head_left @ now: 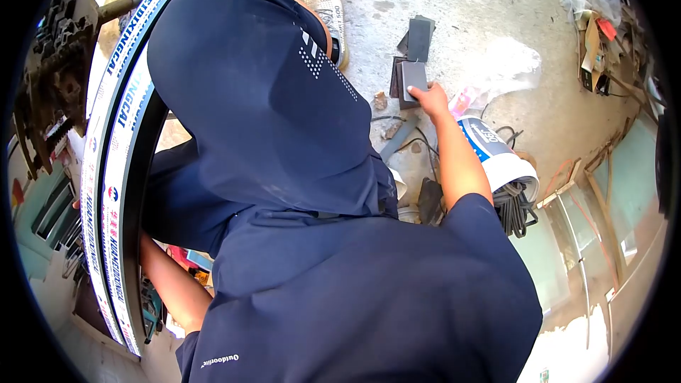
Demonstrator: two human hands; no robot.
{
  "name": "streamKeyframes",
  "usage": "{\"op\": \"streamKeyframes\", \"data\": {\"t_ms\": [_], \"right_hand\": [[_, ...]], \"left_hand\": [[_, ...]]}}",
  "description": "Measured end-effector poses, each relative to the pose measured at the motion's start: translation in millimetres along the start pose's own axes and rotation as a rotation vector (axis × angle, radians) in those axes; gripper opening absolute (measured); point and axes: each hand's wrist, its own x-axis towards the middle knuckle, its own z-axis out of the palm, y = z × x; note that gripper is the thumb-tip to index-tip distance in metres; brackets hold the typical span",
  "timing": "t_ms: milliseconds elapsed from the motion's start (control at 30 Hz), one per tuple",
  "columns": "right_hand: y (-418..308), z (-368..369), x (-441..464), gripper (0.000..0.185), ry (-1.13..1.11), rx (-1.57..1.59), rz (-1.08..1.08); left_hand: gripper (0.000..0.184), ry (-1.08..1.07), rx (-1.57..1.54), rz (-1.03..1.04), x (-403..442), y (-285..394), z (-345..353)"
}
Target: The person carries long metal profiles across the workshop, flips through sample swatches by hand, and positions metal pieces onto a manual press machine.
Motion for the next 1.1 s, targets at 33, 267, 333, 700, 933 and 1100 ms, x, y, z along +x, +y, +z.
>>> {"op": "streamKeyframes", "data": {"t_ms": [33, 267, 333, 700, 933, 1100], "right_hand": [[4.7, -3.9, 1.7, 0.059, -0.071, 0.223, 0.07], [33.1, -3.8, 16.7, 0.036, -0.066, 0.451, 0.241], [39.4, 3.3, 19.2, 0.032, -0.047, 0.412, 0.24], [31.9, 14.3, 9.2, 0.028, -0.163, 0.548, 0.421], [19.1, 3.8, 0.7, 0.019, -0.125, 0.773, 0.534], [15.2, -14.1, 9.3, 0.018, -0.191, 0.848, 0.511]], "left_hand": [[0.065, -0.002, -0.002, 0.001, -1.0, 0.6, -0.5], [0.066, -0.025, -0.008, -0.016, -1.8, 6.1, 2.7], [0.066, -0.026, -0.004, -0.018, -1.7, 7.6, 2.1], [0.068, -0.023, -0.005, -0.026, 3.6, 10.7, 2.5], [0.069, -0.025, -0.003, -0.019, 1.5, 12.2, 2.7], [0.069, -0.03, -0.009, -0.011, 0.1, 14.2, 1.5]]}}
